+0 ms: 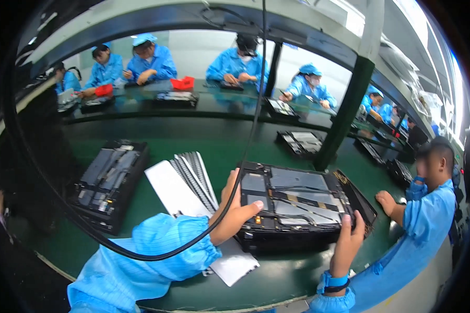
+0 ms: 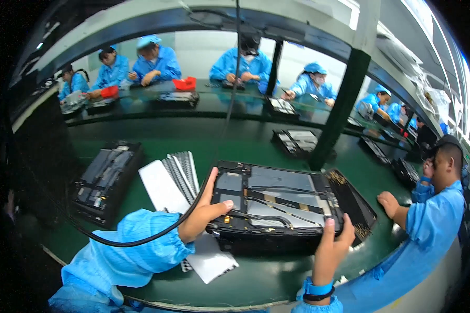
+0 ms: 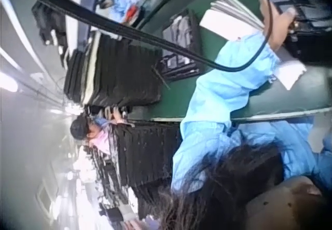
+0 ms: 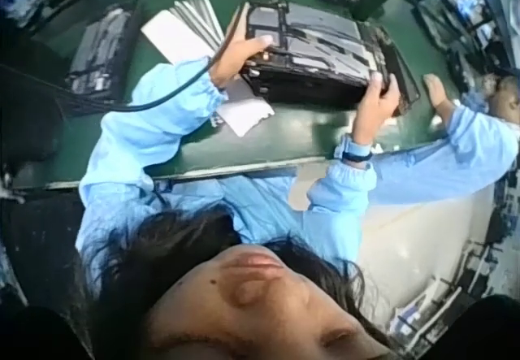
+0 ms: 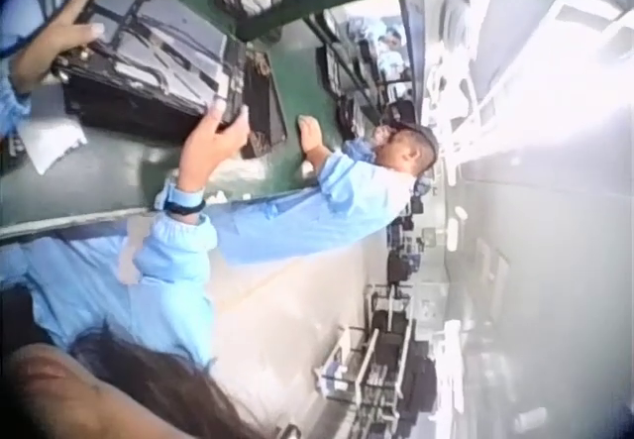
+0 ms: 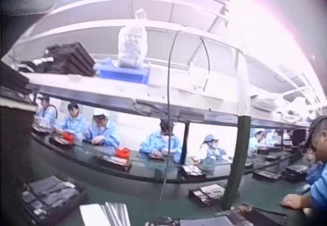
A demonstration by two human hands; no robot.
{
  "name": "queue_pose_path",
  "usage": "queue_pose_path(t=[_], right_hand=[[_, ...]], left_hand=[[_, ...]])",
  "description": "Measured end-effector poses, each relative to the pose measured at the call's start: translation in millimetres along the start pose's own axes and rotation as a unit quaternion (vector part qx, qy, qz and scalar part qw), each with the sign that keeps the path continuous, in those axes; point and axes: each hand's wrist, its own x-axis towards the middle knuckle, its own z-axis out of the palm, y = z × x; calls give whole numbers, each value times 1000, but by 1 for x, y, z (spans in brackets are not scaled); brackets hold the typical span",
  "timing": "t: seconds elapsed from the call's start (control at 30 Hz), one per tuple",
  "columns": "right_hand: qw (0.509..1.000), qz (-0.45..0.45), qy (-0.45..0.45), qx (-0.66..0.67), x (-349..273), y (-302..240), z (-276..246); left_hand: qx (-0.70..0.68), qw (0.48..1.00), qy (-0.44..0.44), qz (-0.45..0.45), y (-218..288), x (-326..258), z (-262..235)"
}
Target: The person peels adhesive strips from a backing sheet and attaches them onto the edges of a device casing by hand, then stacks the casing onto a pile and repeats the process with another casing.
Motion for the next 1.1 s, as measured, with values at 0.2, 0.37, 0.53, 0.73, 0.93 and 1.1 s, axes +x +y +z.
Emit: queue_pose_path(t=[0.2, 0.37, 0.53, 0.73, 0.93, 1.1], right_hand=[[965, -43, -47, 256, 11, -72, 13], [871, -40, -216, 440, 15, -145, 82], [860, -71, -208, 461, -33, -220, 193], [866, 12, -273, 418, -101, -231, 312], [847, 52, -289, 442, -115, -219, 348], [849, 55, -356, 386, -120, -204, 360]], left_hand=[[21, 993, 58, 104, 42, -10, -44], [-96, 962, 194, 168, 73, -52, -103], [-75, 904, 334, 256, 75, -108, -156], [228, 780, 547, 202, 26, -141, -180], [323, 757, 556, 115, 16, -143, -173], [303, 787, 533, 67, 10, -149, -172]])
